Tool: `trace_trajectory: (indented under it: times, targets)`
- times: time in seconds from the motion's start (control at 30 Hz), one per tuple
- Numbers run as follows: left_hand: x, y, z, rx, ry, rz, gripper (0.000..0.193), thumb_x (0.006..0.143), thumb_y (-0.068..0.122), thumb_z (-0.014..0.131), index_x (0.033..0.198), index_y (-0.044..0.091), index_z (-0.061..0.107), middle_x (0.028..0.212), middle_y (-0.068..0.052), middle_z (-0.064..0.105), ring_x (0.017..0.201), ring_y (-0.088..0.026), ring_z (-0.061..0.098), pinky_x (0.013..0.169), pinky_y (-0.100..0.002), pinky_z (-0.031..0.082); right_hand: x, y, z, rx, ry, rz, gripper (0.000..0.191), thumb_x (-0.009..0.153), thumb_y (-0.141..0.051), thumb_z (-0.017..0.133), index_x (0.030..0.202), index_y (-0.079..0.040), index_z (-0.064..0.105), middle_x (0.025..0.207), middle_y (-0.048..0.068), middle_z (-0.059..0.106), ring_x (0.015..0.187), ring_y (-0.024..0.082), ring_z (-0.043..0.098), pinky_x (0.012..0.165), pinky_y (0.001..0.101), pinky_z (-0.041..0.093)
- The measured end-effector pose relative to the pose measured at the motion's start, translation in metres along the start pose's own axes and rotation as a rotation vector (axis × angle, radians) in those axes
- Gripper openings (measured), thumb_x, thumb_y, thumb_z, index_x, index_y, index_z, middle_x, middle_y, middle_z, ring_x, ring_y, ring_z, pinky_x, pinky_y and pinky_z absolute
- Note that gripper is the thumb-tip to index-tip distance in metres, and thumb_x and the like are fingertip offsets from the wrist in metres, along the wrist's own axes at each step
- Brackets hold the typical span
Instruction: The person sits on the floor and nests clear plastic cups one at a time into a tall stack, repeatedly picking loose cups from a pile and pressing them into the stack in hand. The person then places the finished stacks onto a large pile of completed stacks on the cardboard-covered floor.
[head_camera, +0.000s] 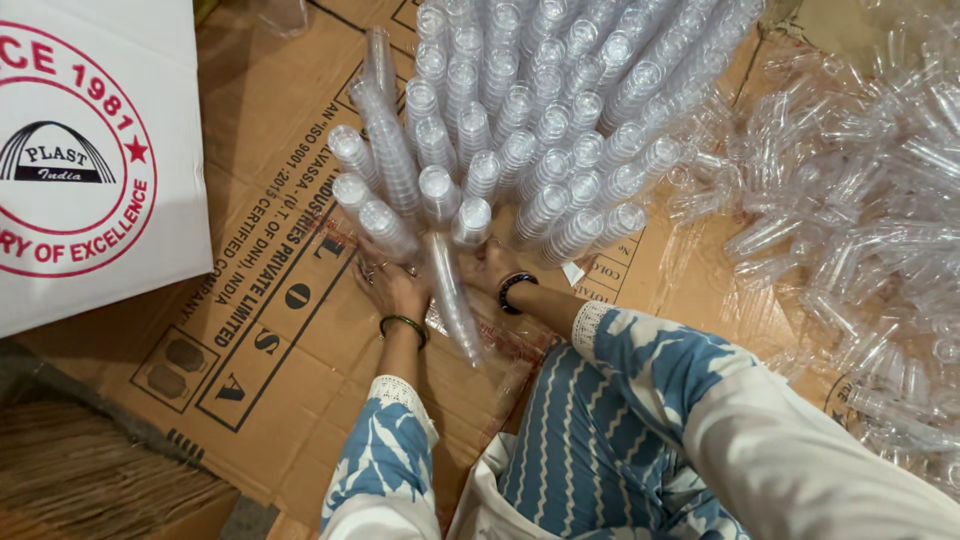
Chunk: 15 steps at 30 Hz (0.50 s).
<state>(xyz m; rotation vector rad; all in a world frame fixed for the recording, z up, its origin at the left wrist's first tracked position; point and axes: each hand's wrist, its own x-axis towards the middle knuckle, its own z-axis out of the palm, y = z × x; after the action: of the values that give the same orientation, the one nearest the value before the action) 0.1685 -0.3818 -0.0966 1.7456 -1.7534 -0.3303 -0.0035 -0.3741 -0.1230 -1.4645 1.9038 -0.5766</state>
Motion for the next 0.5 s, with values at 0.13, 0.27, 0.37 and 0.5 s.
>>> trace_trajectory:
  times: [0.13,0.27,0.37,0.5]
  targets:
    - [-0.001,0.001,-0.001,0.06,0.017,0.037,0.113,0.085,0.024,0.081,0.163,-0.01,0.007,0.167,-0.028,0.031,0.158,-0.035,0.029,0.131,-0.053,0.012,0.0,0.003,-0.003,0.066,-0.055,-0.011,0.073,0.071,-0.045,0.087,0.115,0.007,0.061,0.104,0.023,0.073,0.095,0.033,0.073,0.083,0.042,0.057]
    - [-0.009,-0.005,0.003,-0.031,-0.064,-0.02,0.114,0.076,0.022,0.082,0.155,-0.009,0.006,0.162,-0.031,0.025,0.151,-0.039,0.024,0.123,-0.055,0.01,-0.006,0.017,0.004,-0.291,-0.319,-0.015,0.037,0.089,-0.03,0.064,0.103,0.003,0.076,0.103,0.026,0.075,0.097,0.038,0.073,0.088,0.0456,0.057]
    - [-0.024,-0.019,0.007,-0.064,-0.1,-0.067,0.107,0.076,0.021,0.081,0.154,-0.006,0.014,0.163,-0.031,0.023,0.15,-0.041,0.022,0.12,-0.057,0.012,-0.02,0.022,0.01,-0.34,-0.223,-0.141,0.035,0.093,-0.019,0.059,0.117,0.005,0.062,0.106,0.028,0.071,0.098,0.042,0.07,0.087,0.0494,0.056]
    - [-0.073,-0.036,-0.004,-0.075,0.042,0.008,0.07,0.098,0.007,0.06,0.163,0.002,0.034,0.172,-0.031,0.03,0.161,-0.044,0.031,0.134,-0.05,0.028,-0.034,0.013,0.01,-0.438,-0.241,-0.26,0.04,0.102,-0.018,0.051,0.14,-0.007,0.045,0.118,0.03,0.064,0.096,0.044,0.07,0.08,0.0511,0.057]
